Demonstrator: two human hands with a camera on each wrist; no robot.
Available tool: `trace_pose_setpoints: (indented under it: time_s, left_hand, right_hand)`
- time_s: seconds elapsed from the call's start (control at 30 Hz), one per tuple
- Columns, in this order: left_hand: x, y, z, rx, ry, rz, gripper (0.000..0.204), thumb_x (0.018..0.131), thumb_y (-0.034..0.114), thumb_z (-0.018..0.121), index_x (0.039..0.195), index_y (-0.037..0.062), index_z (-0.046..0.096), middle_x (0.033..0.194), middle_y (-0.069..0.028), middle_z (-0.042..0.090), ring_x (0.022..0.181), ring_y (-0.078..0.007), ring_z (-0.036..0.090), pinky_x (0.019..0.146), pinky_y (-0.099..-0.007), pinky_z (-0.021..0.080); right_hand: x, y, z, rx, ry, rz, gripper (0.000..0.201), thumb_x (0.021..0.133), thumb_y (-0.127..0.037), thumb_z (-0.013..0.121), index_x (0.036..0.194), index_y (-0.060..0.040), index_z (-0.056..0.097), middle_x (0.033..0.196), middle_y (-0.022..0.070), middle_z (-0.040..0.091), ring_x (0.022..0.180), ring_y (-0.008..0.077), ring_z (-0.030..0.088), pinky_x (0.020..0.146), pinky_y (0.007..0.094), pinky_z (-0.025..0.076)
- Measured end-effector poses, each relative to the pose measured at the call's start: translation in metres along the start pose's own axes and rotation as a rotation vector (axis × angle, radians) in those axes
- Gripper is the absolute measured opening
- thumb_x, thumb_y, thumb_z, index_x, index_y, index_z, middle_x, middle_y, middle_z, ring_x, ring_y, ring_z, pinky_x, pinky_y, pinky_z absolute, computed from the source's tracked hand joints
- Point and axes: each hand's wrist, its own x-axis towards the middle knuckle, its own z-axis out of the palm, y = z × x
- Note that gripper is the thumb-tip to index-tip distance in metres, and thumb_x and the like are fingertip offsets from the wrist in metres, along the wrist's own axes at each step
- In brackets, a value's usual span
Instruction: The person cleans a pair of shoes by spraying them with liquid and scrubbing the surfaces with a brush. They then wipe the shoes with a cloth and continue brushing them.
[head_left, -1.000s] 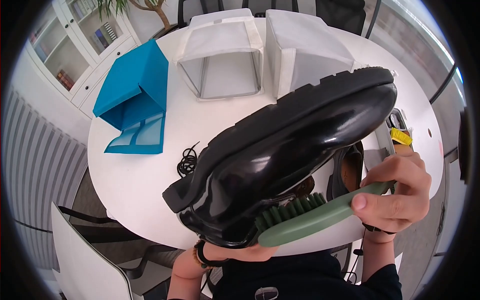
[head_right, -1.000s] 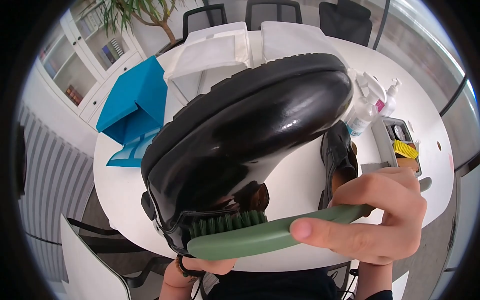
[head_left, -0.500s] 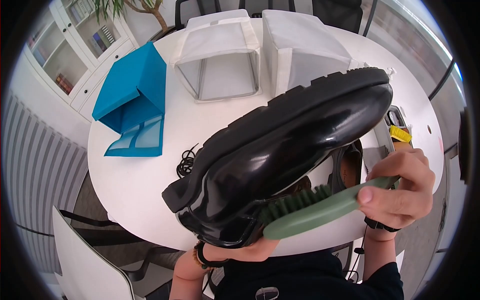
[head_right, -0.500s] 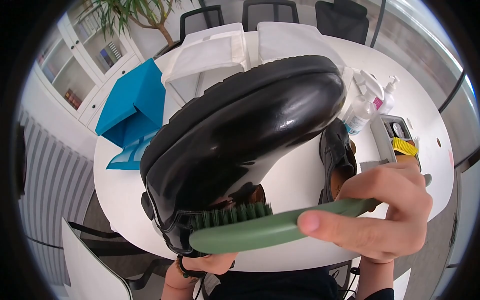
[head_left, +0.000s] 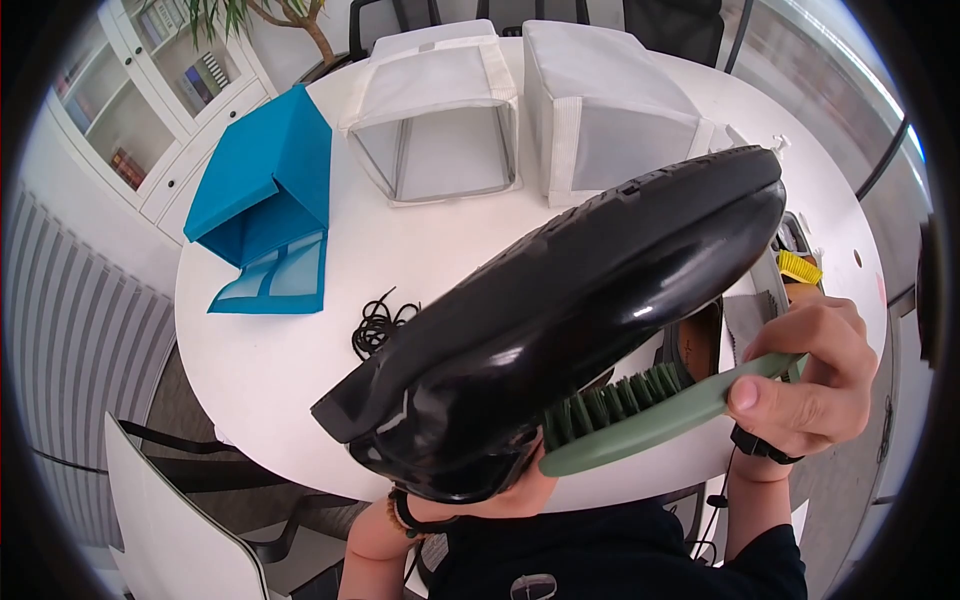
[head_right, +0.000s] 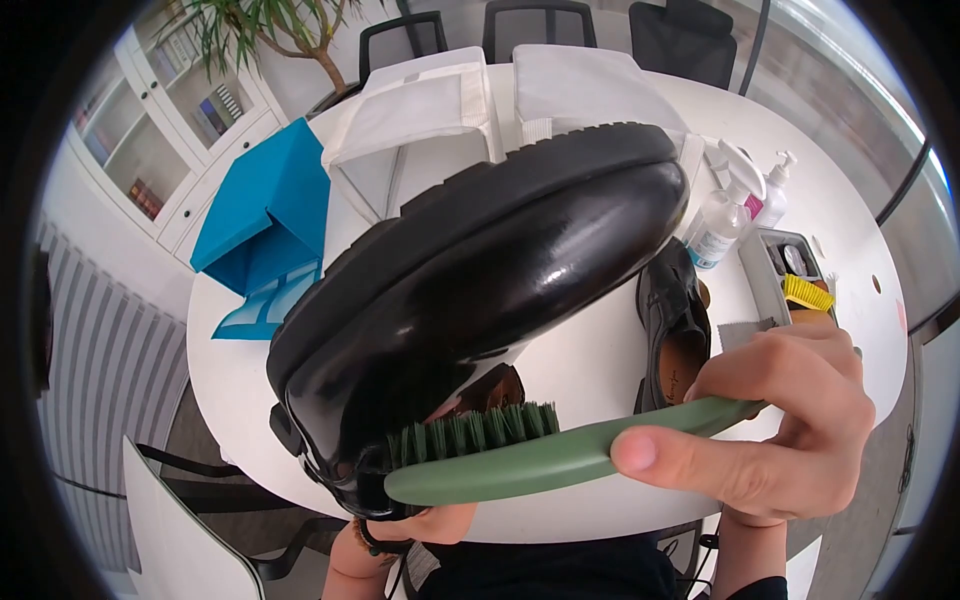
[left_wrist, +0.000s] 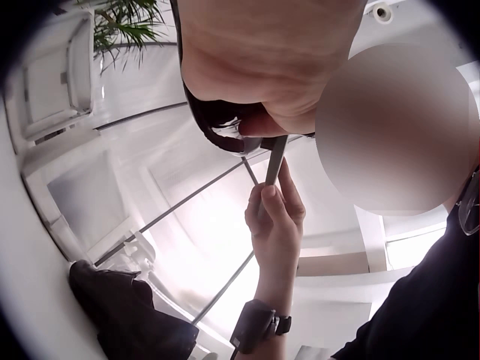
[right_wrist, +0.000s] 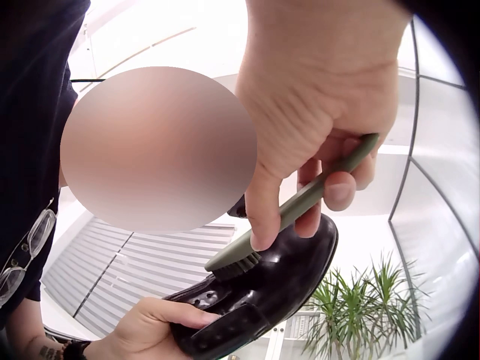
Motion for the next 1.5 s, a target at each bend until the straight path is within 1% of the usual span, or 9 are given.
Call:
trace_pose_setpoints:
  time_s: [0.13,0.2,0.3,0.5,0.63,0.8,0.9,1.1,1.5]
  left_hand:
    - [-0.008,0.019,-0.003,0.006,0.049,0.033,0.028,0.088,0.006,0.056,0.107,-0.0078,0.070,0.106,-0.0140,0.072,0.093,-0.0189,0.071,0.084,-0.0292,0.060]
    - [-0.015,0.035,-0.003,-0.082,0.038,-0.135,0.023,0.087,0.005,0.055,0.105,-0.0040,0.066,0.107,-0.0097,0.068,0.099,-0.0171,0.067,0.091,-0.0300,0.056]
    - [-0.015,0.035,-0.003,-0.086,0.040,-0.137,0.023,0.087,0.005,0.055,0.105,-0.0038,0.066,0.107,-0.0095,0.067,0.100,-0.0170,0.067,0.092,-0.0300,0.056]
    - [-0.014,0.033,-0.003,-0.102,0.045,-0.140,0.022,0.088,0.005,0.055,0.104,-0.0034,0.066,0.107,-0.0091,0.066,0.100,-0.0167,0.066,0.092,-0.0301,0.056]
    - [-0.009,0.031,0.000,-0.114,0.047,-0.142,0.021,0.088,0.005,0.055,0.104,-0.0031,0.065,0.107,-0.0088,0.066,0.101,-0.0165,0.066,0.093,-0.0301,0.055]
    - [0.028,0.018,0.027,-0.127,0.052,-0.148,0.021,0.088,0.006,0.055,0.104,-0.0028,0.065,0.107,-0.0085,0.065,0.101,-0.0162,0.065,0.094,-0.0302,0.055]
    - [-0.092,0.048,-0.051,-0.135,0.056,-0.153,0.020,0.088,0.006,0.055,0.103,-0.0025,0.064,0.107,-0.0083,0.065,0.102,-0.0161,0.065,0.094,-0.0302,0.055]
    - [-0.078,0.043,-0.042,-0.152,0.059,-0.160,0.020,0.088,0.006,0.055,0.103,-0.0021,0.064,0.107,-0.0078,0.064,0.103,-0.0158,0.065,0.095,-0.0303,0.054]
    - [-0.056,0.033,-0.026,-0.182,0.053,-0.173,0.018,0.088,0.006,0.055,0.102,-0.0013,0.063,0.107,-0.0070,0.063,0.104,-0.0151,0.063,0.096,-0.0304,0.053]
  right_hand:
    - [-0.001,0.001,-0.001,0.028,0.009,0.003,0.022,0.071,-0.037,0.077,0.092,-0.0378,0.083,0.066,-0.0070,0.055,0.058,0.0095,0.051,0.060,0.0291,0.038]
    - [0.000,0.005,-0.003,0.085,-0.032,-0.004,0.020,0.073,-0.038,0.076,0.092,-0.0371,0.083,0.065,-0.0069,0.054,0.054,0.0092,0.051,0.054,0.0277,0.036]
    - [0.001,0.013,0.000,0.081,0.020,-0.093,0.017,0.076,-0.036,0.078,0.091,-0.0350,0.084,0.064,-0.0057,0.054,0.049,0.0087,0.050,0.049,0.0264,0.032]
    - [0.003,0.028,0.005,0.364,-0.058,-0.048,0.027,0.070,-0.035,0.084,0.096,-0.0254,0.085,0.061,-0.0020,0.055,0.045,0.0092,0.052,0.045,0.0227,0.035]
    - [0.003,0.035,0.009,0.426,-0.063,-0.074,0.034,0.068,-0.037,0.085,0.098,-0.0219,0.085,0.060,-0.0007,0.056,0.045,0.0099,0.055,0.044,0.0212,0.036]
    - [0.005,0.044,0.016,0.634,-0.108,-0.087,0.035,0.074,-0.036,0.084,0.102,-0.0149,0.084,0.062,0.0035,0.059,0.047,0.0107,0.059,0.043,0.0208,0.039]
    - [0.005,0.048,0.018,0.684,-0.170,-0.102,0.035,0.078,-0.033,0.084,0.106,-0.0120,0.082,0.065,0.0061,0.062,0.049,0.0114,0.062,0.043,0.0199,0.040]
    - [0.004,0.050,0.023,0.775,-0.217,-0.090,0.039,0.079,-0.029,0.086,0.112,-0.0097,0.080,0.068,0.0095,0.065,0.050,0.0121,0.063,0.044,0.0199,0.040]
    - [0.004,0.044,0.028,0.807,-0.211,-0.057,0.041,0.075,-0.029,0.087,0.111,-0.0104,0.081,0.069,0.0090,0.065,0.051,0.0123,0.063,0.046,0.0200,0.039]
